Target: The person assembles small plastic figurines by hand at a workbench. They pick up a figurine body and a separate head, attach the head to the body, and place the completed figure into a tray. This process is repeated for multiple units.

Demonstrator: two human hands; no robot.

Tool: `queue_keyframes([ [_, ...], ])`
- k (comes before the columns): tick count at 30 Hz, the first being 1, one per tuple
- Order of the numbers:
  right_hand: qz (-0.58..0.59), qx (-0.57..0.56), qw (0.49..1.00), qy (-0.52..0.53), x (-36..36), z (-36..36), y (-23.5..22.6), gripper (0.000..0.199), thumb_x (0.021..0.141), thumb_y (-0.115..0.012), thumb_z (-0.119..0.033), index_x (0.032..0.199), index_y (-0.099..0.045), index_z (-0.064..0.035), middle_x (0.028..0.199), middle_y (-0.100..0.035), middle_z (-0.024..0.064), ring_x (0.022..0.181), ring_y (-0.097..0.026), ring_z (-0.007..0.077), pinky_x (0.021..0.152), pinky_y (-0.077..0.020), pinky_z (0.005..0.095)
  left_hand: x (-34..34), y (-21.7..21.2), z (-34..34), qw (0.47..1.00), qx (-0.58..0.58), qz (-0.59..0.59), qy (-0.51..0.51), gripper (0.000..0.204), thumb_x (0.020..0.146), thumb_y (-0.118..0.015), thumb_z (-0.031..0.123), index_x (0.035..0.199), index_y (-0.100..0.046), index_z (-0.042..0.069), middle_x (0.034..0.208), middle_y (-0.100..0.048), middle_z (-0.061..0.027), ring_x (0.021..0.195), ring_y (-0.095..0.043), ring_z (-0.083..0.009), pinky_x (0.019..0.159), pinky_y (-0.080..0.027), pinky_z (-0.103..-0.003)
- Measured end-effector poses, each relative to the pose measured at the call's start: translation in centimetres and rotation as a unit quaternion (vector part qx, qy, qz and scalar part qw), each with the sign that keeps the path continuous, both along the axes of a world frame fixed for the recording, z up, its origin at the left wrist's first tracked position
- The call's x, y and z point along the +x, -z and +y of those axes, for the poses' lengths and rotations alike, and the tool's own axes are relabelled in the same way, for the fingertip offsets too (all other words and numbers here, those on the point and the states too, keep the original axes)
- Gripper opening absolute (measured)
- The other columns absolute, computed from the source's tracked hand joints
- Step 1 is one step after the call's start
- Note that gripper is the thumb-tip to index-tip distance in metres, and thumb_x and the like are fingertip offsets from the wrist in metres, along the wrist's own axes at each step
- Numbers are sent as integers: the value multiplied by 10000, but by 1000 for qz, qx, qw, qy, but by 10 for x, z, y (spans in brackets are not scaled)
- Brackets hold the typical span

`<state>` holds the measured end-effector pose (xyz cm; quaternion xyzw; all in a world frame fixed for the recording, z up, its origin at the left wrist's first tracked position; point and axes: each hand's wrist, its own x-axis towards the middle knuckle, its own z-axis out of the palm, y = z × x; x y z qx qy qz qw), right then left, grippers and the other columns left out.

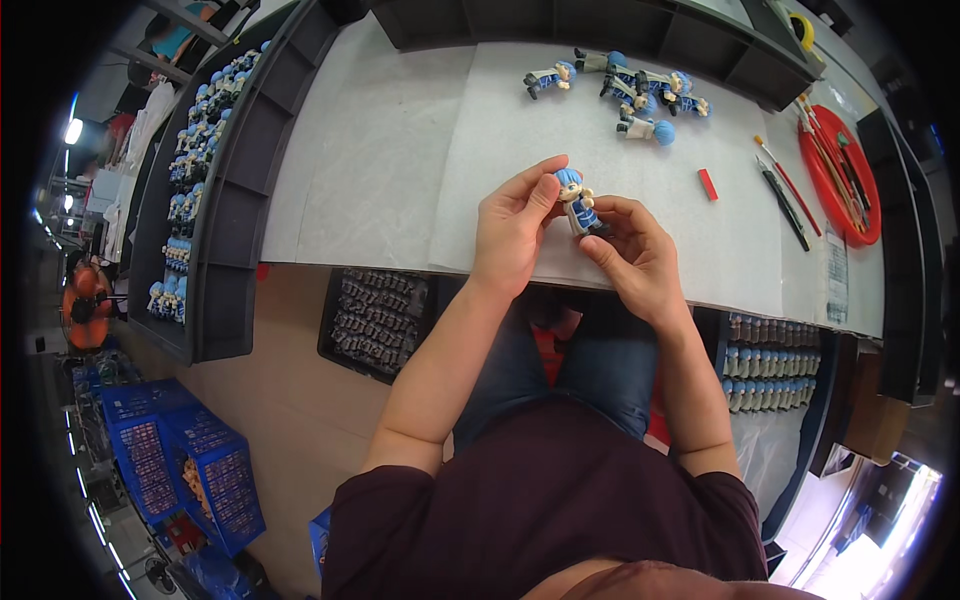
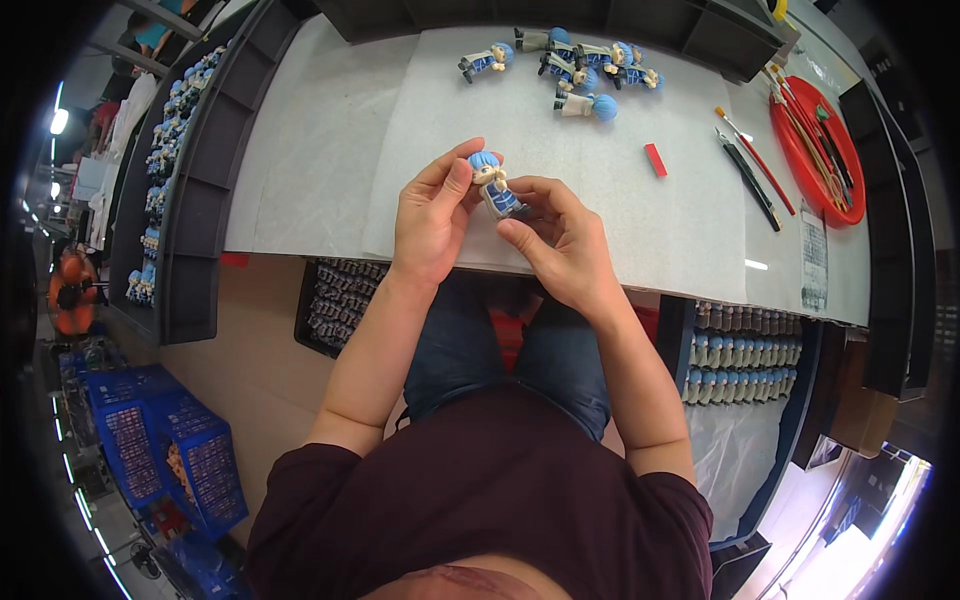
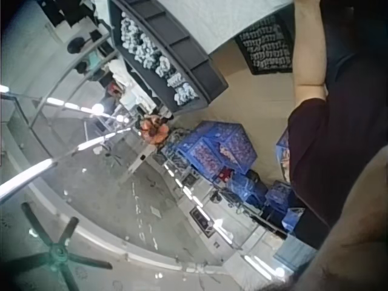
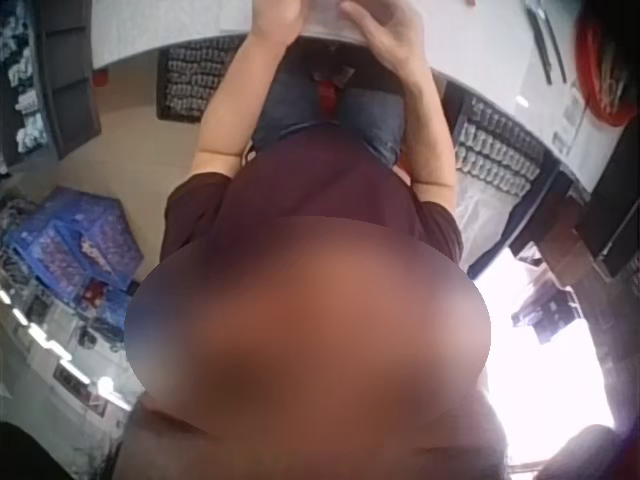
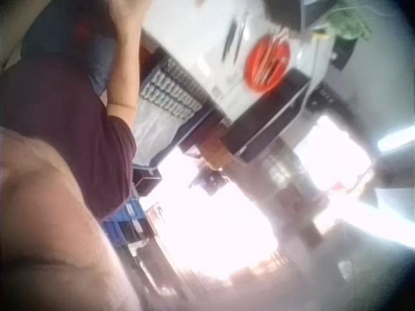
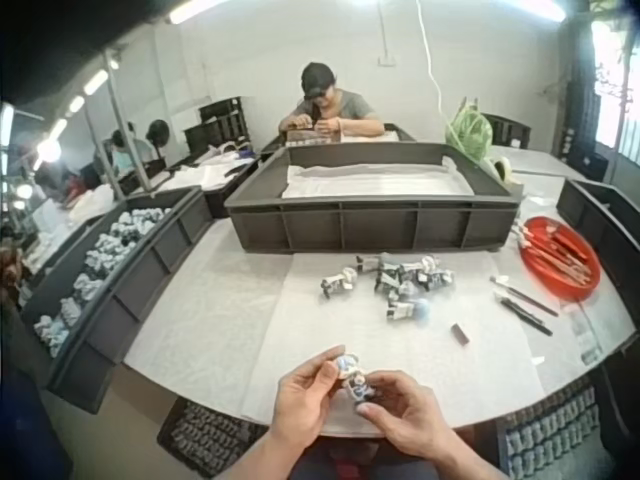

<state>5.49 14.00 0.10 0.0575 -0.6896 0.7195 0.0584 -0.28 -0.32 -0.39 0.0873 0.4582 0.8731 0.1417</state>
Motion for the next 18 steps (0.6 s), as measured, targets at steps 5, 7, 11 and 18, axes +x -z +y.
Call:
queue_keyframes([
  [5,-17,-23,999,26,2,-1,-1,396,789,-646,11,1151,-485,24,1071,-541,114,930,-567,145,791,-497,260,0,-2,0,1000,19,-1,22,342,913,-525,205,1185,-527,-3,1079,-600,-145,978,-568,-170,874,-445,-307],
  [7,5,-16,999,40,2,0,3,395,780,-641,36,1145,-490,21,1080,-528,105,926,-560,136,769,-498,246,1,-3,0,1000,-10,16,24,339,909,-533,179,1195,-521,-4,1095,-595,-143,976,-568,-167,871,-444,-298],
  [11,66,53,995,55,1,2,8,430,775,-634,54,1171,-475,0,1119,-504,98,956,-540,131,790,-488,257,3,1,-1,991,-125,37,8,339,892,-555,116,1208,-515,-2,1137,-578,-139,978,-566,-163,863,-444,-297],
  [18,17,-42,998,48,0,2,3,516,774,-650,30,1234,-421,-22,1124,-509,121,1009,-536,167,831,-475,283,2,2,-3,997,5,67,21,410,866,-518,-14,1269,-456,25,1199,-543,-150,1080,-542,-217,942,-421,-345],
])
